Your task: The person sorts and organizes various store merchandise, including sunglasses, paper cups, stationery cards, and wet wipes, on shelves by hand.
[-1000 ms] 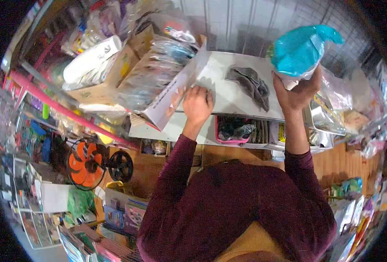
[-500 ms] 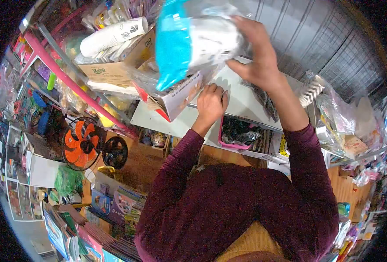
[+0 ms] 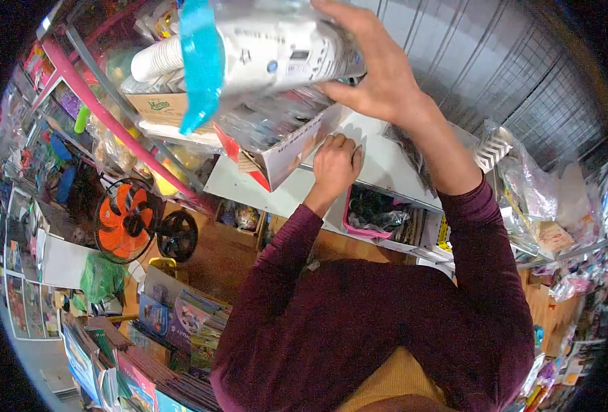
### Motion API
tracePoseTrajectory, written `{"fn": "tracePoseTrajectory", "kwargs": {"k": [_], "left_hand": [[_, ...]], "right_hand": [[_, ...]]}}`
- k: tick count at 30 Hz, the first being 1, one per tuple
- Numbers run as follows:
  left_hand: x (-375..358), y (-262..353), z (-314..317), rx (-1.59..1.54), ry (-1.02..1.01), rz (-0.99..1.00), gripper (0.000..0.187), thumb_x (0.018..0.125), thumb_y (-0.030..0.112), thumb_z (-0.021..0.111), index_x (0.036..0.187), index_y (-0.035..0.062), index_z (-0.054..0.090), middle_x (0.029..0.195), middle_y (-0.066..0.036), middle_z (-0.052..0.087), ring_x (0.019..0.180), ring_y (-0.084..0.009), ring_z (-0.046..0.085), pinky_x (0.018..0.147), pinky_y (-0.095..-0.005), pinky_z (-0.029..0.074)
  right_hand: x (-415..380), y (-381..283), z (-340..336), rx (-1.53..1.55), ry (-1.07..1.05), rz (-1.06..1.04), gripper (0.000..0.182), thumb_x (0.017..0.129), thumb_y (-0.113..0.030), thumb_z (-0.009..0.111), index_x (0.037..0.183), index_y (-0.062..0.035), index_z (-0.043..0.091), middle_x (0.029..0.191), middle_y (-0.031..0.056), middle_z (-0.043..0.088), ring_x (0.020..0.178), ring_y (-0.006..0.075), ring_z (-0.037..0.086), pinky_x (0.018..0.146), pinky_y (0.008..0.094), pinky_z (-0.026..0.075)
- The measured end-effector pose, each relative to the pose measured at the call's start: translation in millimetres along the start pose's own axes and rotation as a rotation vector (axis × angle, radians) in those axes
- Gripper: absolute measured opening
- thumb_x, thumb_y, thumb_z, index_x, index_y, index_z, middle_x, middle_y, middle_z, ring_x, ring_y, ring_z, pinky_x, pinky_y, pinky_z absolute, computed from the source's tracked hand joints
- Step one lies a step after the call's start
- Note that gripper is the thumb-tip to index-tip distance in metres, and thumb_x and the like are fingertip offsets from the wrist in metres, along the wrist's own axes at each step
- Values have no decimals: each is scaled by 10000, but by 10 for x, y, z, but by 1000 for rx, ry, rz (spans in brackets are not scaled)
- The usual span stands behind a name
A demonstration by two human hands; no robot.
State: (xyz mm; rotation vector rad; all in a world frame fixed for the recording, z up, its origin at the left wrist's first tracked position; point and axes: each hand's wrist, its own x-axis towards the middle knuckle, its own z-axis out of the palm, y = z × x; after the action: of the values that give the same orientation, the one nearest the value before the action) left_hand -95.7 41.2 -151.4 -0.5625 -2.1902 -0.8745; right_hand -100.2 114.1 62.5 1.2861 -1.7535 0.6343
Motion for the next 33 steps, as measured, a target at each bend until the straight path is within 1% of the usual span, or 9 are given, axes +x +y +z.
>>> {"fn": "tracePoseTrajectory", "kwargs": {"k": [2,4,5,10,13,21,23,26,33], "left_hand": [[3,10,-11,14,-9,3,145,749,147,600,692,14,580,735,-137,548,738,-313,541,649,-409,457],[3,14,-13,29,-17,8,145,751,148,596,694,15,580,739,-135,548,742,-311,540,649,-407,456],[-1,10,-9,27,-9,12,146,751,148,595,693,16,579,736,-135,547,738,-310,539,647,-406,454],[-13,-15,8,-17,32,21,148,745,149,597,687,14,577,731,-135,543,726,-307,535,638,-404,448],[0,-13,-12,-15,3,-2,131,742,141,594,754,11,605,751,-145,564,737,-338,555,700,-423,453],[-14,-16,9,21,-18,13,138,751,150,595,740,12,595,766,-155,566,737,-341,549,694,-421,449],[-16,-16,8,20,-21,18,137,752,148,593,737,12,592,768,-158,567,743,-343,551,693,-423,447],[-24,-13,13,22,-27,22,134,754,147,591,740,13,588,778,-164,571,758,-347,553,695,-428,444],[-78,-25,69,71,-18,25,130,760,144,586,791,19,605,840,-174,594,819,-349,564,712,-436,452]], "right_hand": [[79,230,153,-199,166,-186,474,749,-49,694,1156,19,461,1075,67,493,890,130,525,704,227,465],[135,-61,-14,53,-63,-122,832,559,-63,747,1309,-73,387,1282,125,473,1137,323,473,964,406,378],[143,-61,47,122,-72,-148,795,567,-32,705,1299,-102,403,1198,130,500,1096,322,466,948,410,381],[-109,105,329,112,-293,-104,784,573,23,686,1294,-108,406,1200,120,494,1093,306,466,962,383,389],[-147,201,311,68,-617,30,745,619,37,653,1310,-96,407,1267,125,468,1158,314,434,988,393,372],[-138,212,186,189,-673,-22,712,613,35,599,1293,-81,424,1252,133,485,1158,327,435,1011,399,354],[-132,138,70,213,-758,75,689,605,4,595,1272,-76,443,1250,137,487,1166,329,430,1015,401,347],[-170,78,9,205,-735,96,688,601,-29,626,1263,-72,445,1254,141,484,1169,329,430,1017,405,344],[-397,47,250,80,-439,44,797,617,-103,702,1337,-93,359,1336,159,400,1234,314,373,1046,408,309]]}}
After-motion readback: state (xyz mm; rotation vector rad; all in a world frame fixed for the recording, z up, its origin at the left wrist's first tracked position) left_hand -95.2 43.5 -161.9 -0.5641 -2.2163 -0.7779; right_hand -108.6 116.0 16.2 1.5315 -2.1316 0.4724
